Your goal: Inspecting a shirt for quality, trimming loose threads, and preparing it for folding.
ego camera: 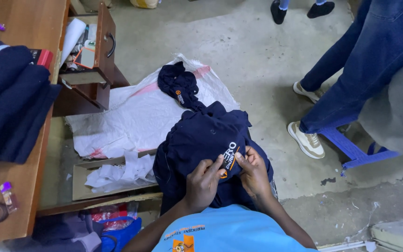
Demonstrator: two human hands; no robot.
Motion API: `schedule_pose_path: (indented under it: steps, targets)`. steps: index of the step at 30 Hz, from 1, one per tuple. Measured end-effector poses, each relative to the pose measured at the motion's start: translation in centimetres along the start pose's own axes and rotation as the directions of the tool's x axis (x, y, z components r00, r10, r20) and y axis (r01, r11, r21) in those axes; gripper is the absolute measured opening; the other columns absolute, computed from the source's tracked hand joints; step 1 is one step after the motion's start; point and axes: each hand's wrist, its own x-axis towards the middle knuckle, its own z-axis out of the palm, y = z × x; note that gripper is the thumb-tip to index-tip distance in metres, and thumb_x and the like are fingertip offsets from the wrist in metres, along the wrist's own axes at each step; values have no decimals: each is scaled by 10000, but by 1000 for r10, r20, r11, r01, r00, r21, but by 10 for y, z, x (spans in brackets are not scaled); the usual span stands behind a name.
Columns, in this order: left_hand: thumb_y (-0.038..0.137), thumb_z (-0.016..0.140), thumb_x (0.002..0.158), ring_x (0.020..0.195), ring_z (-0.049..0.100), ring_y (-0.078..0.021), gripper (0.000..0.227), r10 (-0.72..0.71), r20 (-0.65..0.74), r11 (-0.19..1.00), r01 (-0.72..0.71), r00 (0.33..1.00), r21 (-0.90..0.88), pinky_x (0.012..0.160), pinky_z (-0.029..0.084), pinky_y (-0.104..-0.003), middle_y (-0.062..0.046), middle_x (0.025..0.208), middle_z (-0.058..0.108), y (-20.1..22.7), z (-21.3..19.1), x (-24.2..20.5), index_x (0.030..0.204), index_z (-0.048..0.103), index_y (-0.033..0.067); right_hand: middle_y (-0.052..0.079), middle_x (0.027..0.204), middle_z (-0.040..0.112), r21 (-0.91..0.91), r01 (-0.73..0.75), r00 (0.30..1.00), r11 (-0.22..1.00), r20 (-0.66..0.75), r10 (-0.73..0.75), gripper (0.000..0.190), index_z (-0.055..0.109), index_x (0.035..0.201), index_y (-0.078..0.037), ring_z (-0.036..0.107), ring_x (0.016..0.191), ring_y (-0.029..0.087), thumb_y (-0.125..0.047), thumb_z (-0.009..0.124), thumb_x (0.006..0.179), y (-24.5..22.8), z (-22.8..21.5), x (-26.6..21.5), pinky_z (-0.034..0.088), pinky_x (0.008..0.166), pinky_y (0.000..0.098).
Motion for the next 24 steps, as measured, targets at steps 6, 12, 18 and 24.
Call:
schedule_pose_path:
  steps: [6, 12, 18, 24]
  targets:
    - [78, 777, 1015, 798, 680, -224, 419, 76, -52, 994, -72, 996, 78, 662, 571, -352, -71, 1013, 635, 1, -2, 2, 1417, 663, 48, 46, 814, 711, -58, 38, 999, 998, 8, -37, 107, 650, 1006, -36, 652, 709, 71, -69, 742, 963, 5, -4, 3, 529, 694, 211]
    - [216, 683, 1080, 813, 706, -245, 381, 75, 32, 997, -74, 997, -10, 661, 556, -376, -91, 1030, 652, -3, -14, 7, 1431, 650, 74, 32, 809, 699, -65, 53, 999, 996, 12, -52, 99, 649, 1017, -46, 632, 684, 57, -60, 734, 970, 0, -2, 2, 514, 656, 199]
    - [218, 717, 1047, 775, 682, -227, 414, 80, 129, 996, -86, 988, 38, 582, 530, -351, -81, 1022, 635, -2, -19, 5, 1445, 657, 124, 36, 870, 693, -141, 81, 996, 987, 55, -74, 158, 635, 1058, -51, 632, 723, 68, -126, 745, 974, 2, -5, 4, 511, 663, 210]
    - [184, 726, 1033, 763, 657, -228, 436, 57, 161, 998, -61, 985, 24, 552, 505, -360, -72, 1001, 611, 0, -19, 6, 1457, 642, 125, 28, 869, 681, -133, 89, 995, 987, 54, -83, 189, 646, 1088, -41, 629, 747, 69, -109, 762, 955, 2, -6, 4, 509, 702, 205]
